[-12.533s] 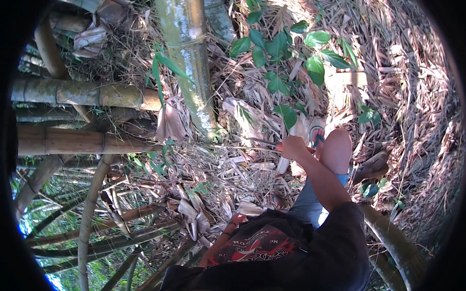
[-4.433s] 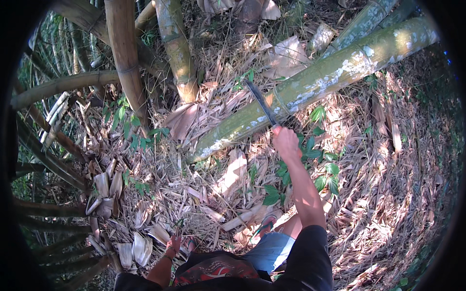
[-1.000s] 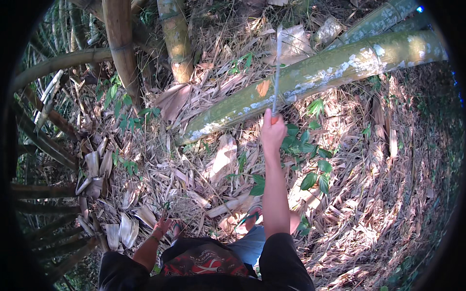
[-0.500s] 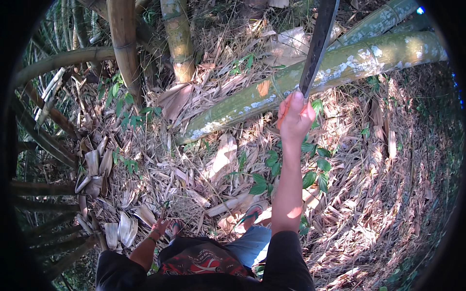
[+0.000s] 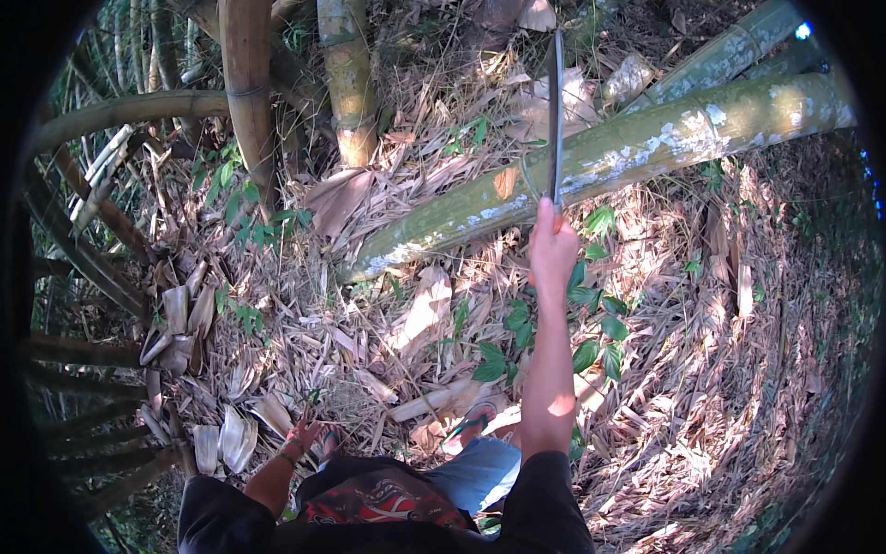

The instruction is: The person uses a machete to chop a bamboo stalk in a bamboo grove. They repeatedly strike the stalk to sever it, then pull the cut section away.

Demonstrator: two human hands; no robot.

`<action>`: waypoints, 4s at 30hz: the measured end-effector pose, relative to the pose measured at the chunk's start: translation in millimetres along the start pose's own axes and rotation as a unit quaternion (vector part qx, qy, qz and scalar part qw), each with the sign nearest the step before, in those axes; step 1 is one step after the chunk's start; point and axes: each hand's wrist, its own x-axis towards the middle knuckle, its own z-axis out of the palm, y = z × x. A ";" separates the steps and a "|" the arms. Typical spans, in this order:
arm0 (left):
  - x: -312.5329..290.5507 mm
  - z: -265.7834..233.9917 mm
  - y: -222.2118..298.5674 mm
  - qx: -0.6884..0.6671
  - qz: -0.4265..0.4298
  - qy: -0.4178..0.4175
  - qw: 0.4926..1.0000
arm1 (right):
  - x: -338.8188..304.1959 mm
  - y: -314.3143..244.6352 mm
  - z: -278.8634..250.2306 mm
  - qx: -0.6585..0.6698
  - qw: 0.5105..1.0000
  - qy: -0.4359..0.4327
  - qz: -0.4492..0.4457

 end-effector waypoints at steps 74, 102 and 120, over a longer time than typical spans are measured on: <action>39.2 0.1 -30.4 0.146 0.143 -0.013 0.979 | -26.1 63.4 25.4 -0.479 0.865 -0.098 -0.117; 28.0 -10.5 -3.3 0.094 0.113 -0.006 0.989 | -13.6 88.3 11.9 -0.495 0.862 -0.068 -0.084; 13.1 -16.6 17.5 -0.021 0.014 -0.005 1.000 | -40.1 50.9 30.0 -0.490 0.857 -0.123 -0.100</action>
